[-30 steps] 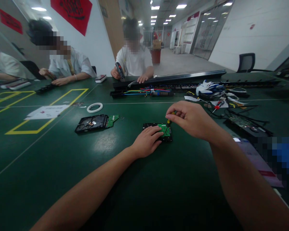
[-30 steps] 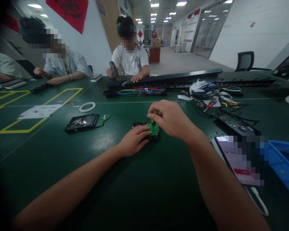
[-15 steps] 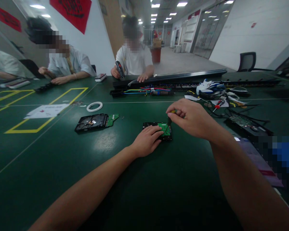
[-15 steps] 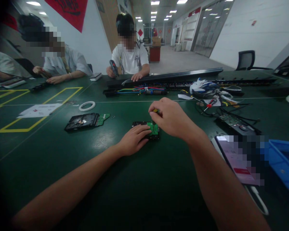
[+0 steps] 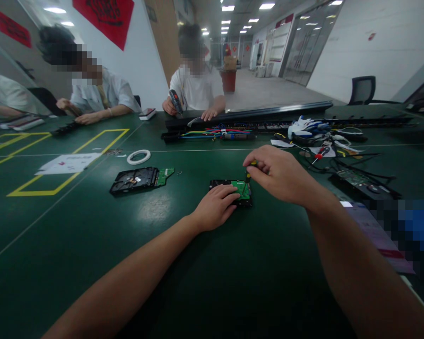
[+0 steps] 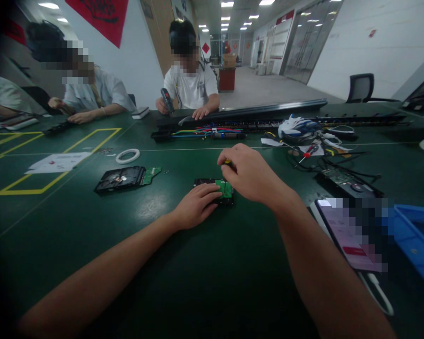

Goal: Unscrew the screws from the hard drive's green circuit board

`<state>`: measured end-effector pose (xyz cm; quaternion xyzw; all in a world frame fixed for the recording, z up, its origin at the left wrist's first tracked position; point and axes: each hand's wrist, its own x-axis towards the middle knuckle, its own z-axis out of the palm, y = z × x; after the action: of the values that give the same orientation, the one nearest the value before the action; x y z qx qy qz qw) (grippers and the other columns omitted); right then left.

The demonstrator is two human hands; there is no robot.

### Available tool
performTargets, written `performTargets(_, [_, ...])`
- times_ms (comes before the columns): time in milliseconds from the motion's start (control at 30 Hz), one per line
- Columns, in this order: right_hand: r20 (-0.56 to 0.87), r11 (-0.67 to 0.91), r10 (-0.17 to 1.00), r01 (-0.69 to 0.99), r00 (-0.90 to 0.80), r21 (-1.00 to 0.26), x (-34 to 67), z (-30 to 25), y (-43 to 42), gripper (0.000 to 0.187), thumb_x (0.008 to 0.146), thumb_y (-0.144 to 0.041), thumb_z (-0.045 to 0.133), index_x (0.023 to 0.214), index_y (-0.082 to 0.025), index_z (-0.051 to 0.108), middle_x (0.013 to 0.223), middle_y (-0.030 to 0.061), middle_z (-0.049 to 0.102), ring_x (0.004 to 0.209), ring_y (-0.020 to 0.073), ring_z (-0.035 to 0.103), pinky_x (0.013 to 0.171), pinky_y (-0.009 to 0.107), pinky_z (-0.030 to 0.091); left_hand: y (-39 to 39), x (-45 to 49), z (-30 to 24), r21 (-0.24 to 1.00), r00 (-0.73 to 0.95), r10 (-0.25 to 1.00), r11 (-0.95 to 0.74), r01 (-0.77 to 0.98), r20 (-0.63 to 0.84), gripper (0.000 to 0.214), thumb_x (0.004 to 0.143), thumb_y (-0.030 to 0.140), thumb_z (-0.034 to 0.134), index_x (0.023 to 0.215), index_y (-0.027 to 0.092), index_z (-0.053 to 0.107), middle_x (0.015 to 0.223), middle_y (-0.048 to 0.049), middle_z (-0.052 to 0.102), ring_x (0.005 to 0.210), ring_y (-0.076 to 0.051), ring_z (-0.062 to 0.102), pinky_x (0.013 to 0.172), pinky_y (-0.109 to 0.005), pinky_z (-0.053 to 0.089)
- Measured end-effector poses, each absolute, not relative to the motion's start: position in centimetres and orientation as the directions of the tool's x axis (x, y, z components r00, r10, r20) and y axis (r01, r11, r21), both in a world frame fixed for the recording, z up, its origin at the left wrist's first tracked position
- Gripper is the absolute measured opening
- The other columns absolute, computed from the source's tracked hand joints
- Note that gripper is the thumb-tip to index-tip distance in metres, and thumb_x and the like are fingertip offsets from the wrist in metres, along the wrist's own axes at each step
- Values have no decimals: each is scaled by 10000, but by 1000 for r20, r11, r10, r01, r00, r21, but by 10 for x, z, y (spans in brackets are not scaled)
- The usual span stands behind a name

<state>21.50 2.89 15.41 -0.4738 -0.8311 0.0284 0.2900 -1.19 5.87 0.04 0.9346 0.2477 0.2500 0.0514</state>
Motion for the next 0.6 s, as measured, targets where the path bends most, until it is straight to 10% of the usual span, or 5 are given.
performTargets(600, [457, 574, 792, 751, -406, -326, 212, 153, 30, 138, 987, -256, 607, 947, -233, 737, 960, 66, 736, 895, 240, 654, 806, 369, 475, 59, -11, 0, 212, 762, 488, -873, 440, 426, 381, 1049, 286, 566, 1422, 208, 581, 1492, -137, 598, 1447, -313, 532, 1229, -572, 434])
